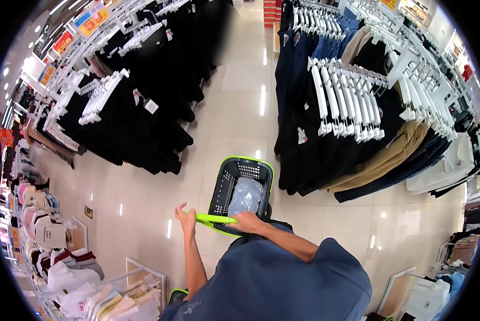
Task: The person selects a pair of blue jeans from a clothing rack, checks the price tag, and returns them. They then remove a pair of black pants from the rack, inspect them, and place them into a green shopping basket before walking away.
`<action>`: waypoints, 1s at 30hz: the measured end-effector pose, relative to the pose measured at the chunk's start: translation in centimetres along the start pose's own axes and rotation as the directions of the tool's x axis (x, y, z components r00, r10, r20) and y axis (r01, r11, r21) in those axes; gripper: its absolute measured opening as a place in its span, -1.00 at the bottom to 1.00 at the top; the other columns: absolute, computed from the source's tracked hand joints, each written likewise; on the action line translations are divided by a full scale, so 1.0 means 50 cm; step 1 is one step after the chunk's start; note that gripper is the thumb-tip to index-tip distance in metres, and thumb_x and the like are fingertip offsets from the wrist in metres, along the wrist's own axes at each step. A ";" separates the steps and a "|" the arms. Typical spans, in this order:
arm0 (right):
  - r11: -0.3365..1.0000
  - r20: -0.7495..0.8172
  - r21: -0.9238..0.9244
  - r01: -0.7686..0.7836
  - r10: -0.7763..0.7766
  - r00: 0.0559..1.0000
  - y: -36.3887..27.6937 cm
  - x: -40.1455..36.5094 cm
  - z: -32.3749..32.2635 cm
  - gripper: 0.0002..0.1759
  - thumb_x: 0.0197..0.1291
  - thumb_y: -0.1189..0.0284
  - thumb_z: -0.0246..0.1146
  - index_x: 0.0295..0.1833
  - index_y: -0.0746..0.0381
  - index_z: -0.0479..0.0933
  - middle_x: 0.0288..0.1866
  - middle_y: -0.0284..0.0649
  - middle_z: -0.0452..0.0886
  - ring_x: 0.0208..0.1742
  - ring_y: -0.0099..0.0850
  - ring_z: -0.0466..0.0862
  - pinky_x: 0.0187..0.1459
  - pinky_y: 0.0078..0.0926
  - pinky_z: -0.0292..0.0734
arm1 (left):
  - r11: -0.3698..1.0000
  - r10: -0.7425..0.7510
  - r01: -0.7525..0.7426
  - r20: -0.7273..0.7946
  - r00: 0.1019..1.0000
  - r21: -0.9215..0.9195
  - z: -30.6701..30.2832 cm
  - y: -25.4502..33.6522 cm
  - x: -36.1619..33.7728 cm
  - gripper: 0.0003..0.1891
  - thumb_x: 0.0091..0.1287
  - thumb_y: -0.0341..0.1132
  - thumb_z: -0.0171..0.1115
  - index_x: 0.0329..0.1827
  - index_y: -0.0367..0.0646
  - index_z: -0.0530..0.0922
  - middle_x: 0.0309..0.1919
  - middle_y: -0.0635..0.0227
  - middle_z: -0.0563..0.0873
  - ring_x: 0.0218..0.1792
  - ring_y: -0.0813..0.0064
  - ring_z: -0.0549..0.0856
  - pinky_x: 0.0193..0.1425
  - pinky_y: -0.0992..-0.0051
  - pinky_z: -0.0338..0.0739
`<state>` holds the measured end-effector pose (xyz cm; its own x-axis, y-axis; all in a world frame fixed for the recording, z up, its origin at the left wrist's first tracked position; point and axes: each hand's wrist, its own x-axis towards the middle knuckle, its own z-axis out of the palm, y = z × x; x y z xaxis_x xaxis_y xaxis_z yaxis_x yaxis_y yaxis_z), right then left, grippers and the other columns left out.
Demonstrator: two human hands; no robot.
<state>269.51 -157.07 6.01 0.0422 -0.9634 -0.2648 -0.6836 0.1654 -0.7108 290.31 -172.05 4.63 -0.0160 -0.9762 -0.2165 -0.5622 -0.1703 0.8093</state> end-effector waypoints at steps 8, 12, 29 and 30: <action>0.999 -0.069 -0.023 0.036 -0.038 0.997 0.058 0.106 -0.114 -0.51 0.17 -0.03 0.16 -0.16 0.22 0.60 -0.43 0.06 0.62 -0.35 0.04 0.62 -0.24 -0.06 0.52 | 0.994 0.012 -0.018 -0.051 0.999 -0.109 0.083 0.081 0.103 -0.57 0.03 -0.45 0.12 0.05 -0.09 0.45 0.34 -0.08 0.02 0.44 0.04 -0.04 0.44 0.26 -0.01; 0.999 -0.136 -0.018 -0.047 0.044 0.990 0.093 0.122 -0.147 -0.50 0.15 -0.04 0.19 -0.23 0.24 0.59 -0.52 0.06 0.59 -0.41 0.05 0.60 -0.29 -0.07 0.50 | 0.993 0.070 -0.068 0.016 0.997 -0.092 0.142 0.160 0.155 -0.61 0.03 -0.46 0.13 0.00 -0.11 0.46 0.35 -0.10 0.03 0.43 0.01 -0.02 0.44 0.26 -0.01; 0.857 -0.359 0.221 -0.465 0.515 0.779 -0.129 0.301 -0.074 -0.49 -0.05 -0.04 0.35 -0.40 0.26 0.59 -0.52 0.01 0.57 -0.39 -0.01 0.57 -0.31 -0.19 0.45 | 0.608 0.545 -0.780 0.793 0.274 -0.148 -0.012 0.189 0.579 -0.52 -0.01 -0.06 0.40 -0.22 -0.22 0.42 -0.21 0.14 0.49 -0.01 0.11 0.42 0.19 0.21 0.16; 0.815 -0.293 0.254 -0.520 0.578 0.762 -0.160 0.309 -0.072 -0.48 -0.06 -0.04 0.36 -0.42 0.27 0.58 -0.51 0.02 0.57 -0.39 -0.01 0.57 -0.31 -0.19 0.45 | 0.599 0.553 -0.782 0.795 0.250 -0.171 -0.018 0.187 0.603 -0.52 -0.02 -0.06 0.41 -0.22 -0.22 0.42 -0.21 0.14 0.49 -0.01 0.12 0.42 0.19 0.21 0.16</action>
<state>273.03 -174.02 9.96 -0.5764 -0.7003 -0.4211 -0.3942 0.6897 -0.6074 285.35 -203.20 6.16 -0.9722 -0.2307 -0.0408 -0.1829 0.6385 0.7476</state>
